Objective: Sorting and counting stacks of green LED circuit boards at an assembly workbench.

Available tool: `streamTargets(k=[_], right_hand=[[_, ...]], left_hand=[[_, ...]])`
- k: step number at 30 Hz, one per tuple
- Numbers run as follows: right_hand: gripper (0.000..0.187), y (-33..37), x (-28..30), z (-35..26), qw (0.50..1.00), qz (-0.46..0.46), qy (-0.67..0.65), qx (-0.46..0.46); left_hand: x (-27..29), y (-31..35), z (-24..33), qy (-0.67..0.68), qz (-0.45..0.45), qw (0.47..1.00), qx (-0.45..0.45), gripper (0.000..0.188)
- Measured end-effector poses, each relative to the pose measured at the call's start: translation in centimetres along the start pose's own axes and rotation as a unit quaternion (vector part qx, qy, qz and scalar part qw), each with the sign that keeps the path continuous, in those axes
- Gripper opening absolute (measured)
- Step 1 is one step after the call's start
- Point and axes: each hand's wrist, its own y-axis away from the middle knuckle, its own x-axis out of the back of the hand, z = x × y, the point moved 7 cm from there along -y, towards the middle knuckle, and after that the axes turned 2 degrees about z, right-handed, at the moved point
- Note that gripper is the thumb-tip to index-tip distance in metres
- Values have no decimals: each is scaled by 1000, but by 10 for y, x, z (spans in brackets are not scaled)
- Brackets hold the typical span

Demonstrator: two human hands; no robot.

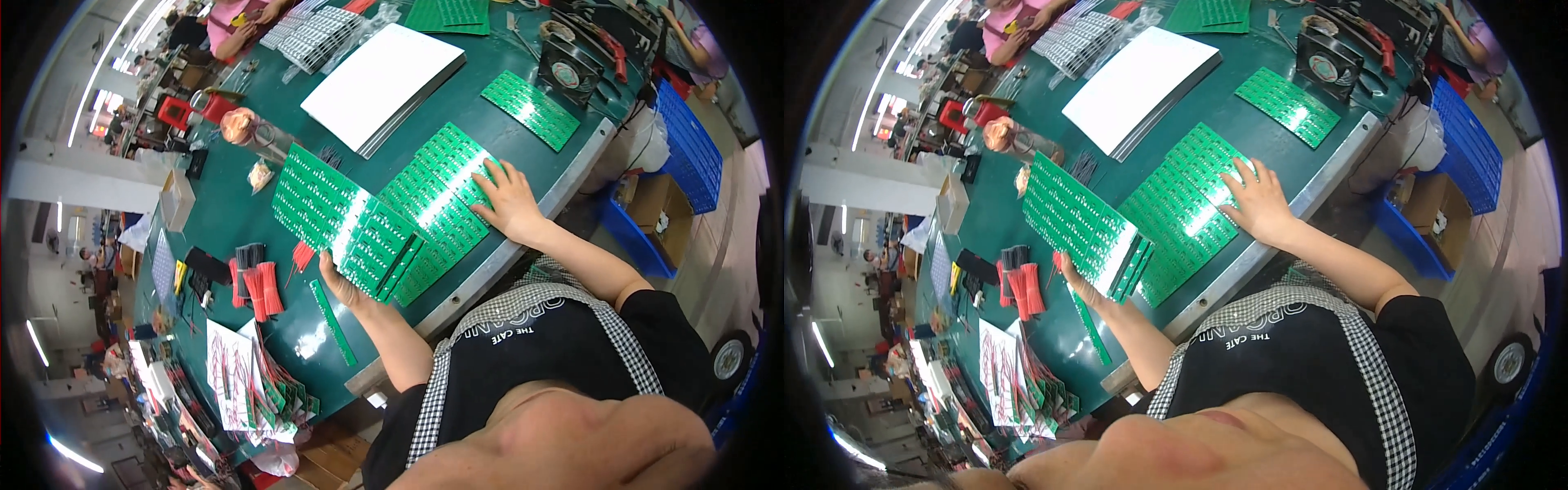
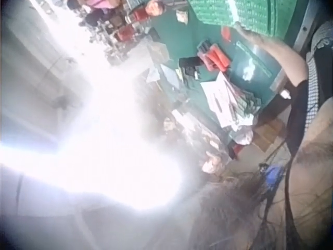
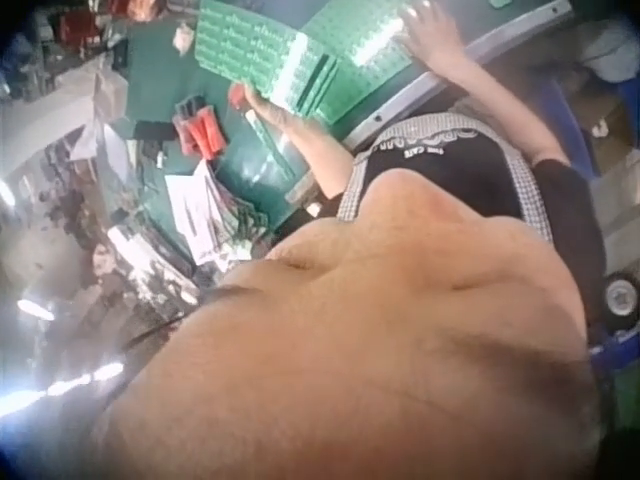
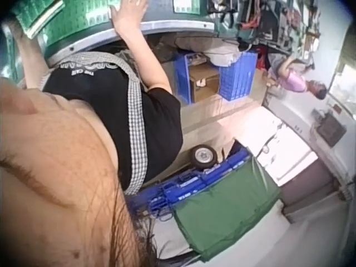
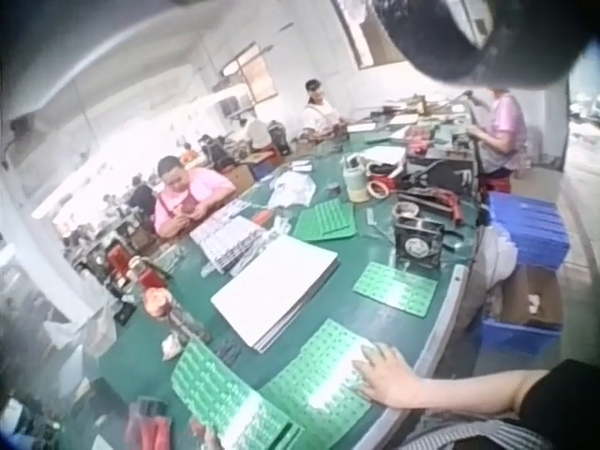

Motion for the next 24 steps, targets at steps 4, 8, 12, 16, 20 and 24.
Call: streamTargets(k=[4,8,12,16,20,24], right_hand=[[51,0,0,-3,1000,1,1,-6],[50,2,1,-2,1000,0,-2,-7],[50,6,5,-3,1000,17,0,-5],[51,8,6,1,1000,21,-1,-6],[53,12,0,2,1000,23,-2,-8],[49,13,3,3,1000,19,-1,-9]], left_hand=[[0,-1,2,-4,-14,1000,-2,48],[4,-1,5,4,-12,1000,-9,49],[2,-2,4,-3,-18,1000,-8,48],[9,0,1,-3,27,1000,-6,49],[1,3,-5,-2,2,1000,27,52],[8,2,-15,-32,35,998,28,53]])
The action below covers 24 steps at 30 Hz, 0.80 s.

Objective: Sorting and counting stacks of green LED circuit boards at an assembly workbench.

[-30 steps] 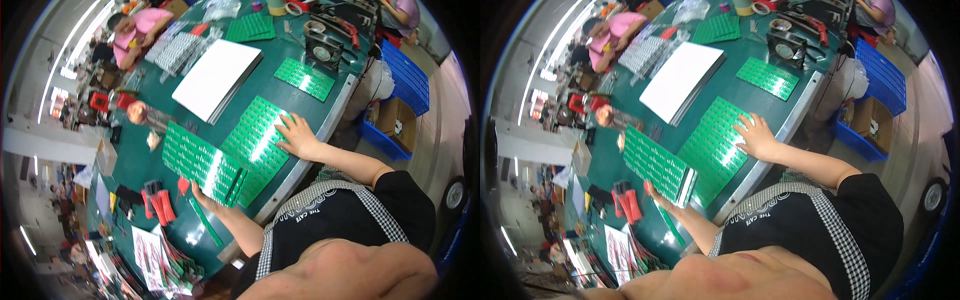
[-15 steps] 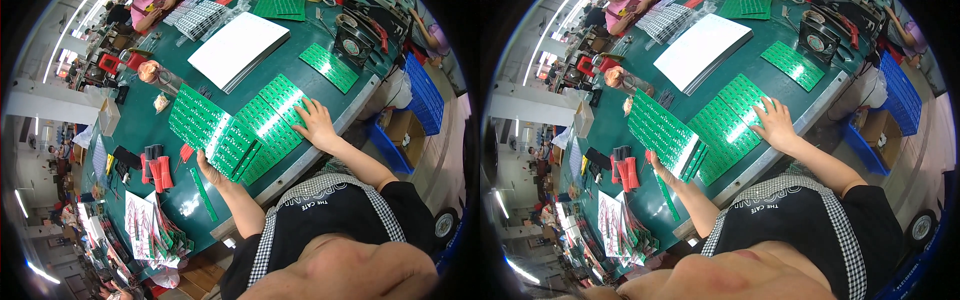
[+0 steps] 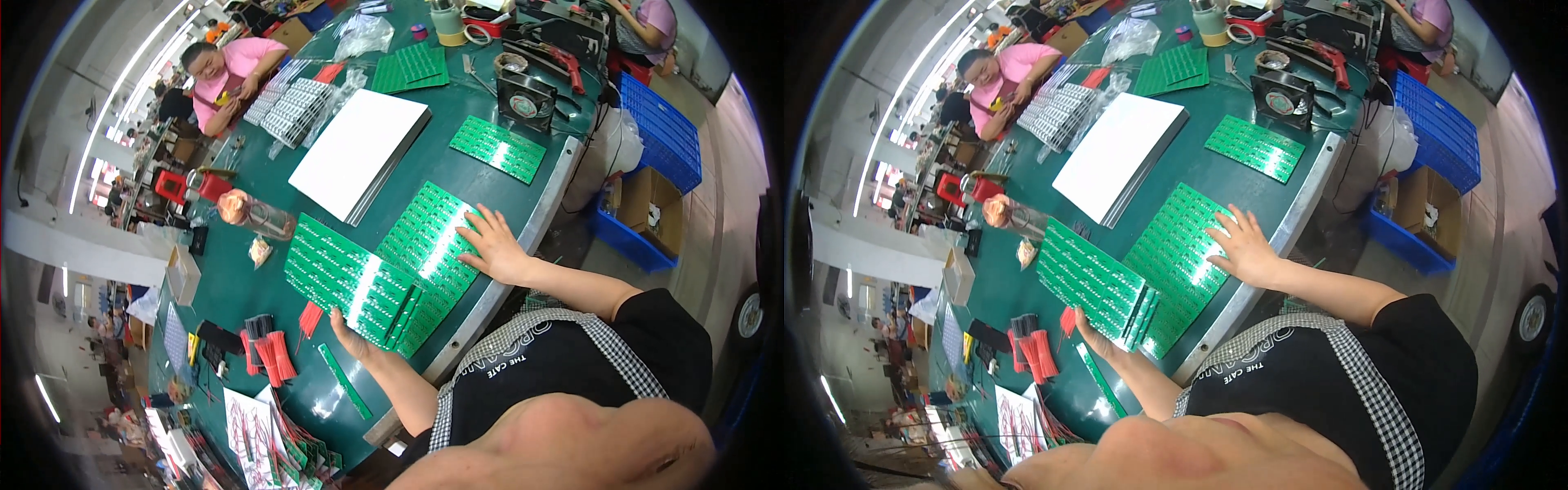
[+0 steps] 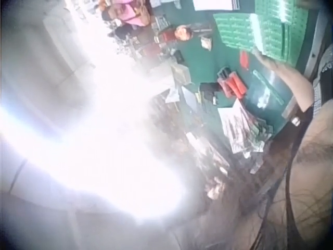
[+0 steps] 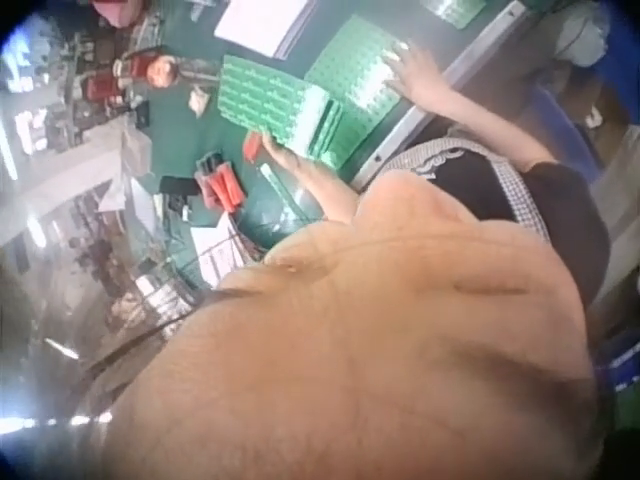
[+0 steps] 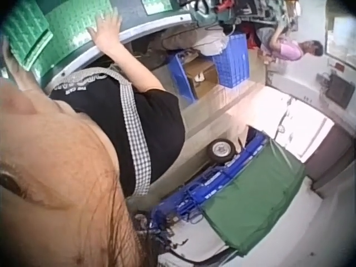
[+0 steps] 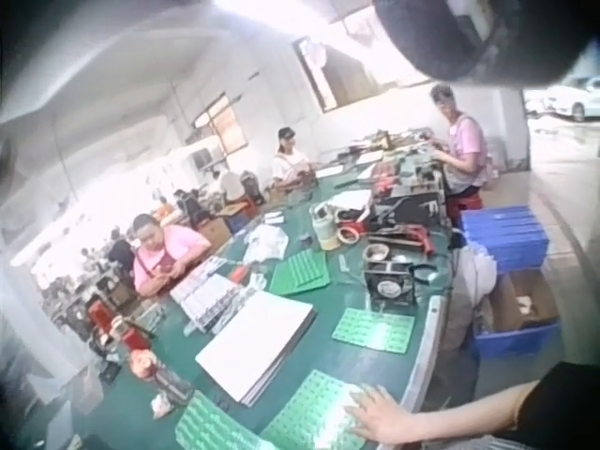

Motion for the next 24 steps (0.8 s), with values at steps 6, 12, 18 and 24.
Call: streamTargets(k=[6,12,18,24], right_hand=[[57,-37,46,17,747,144,-636,-126],[69,-29,50,-58,913,-192,-345,105],[76,-31,57,-62,865,-153,-478,19],[71,-38,53,-60,828,-125,-547,-4]], left_hand=[[30,-9,-31,-86,64,993,51,56],[16,-7,-53,-133,44,988,63,65],[25,-5,-55,-133,55,987,70,63],[9,2,-59,-140,51,985,93,54]])
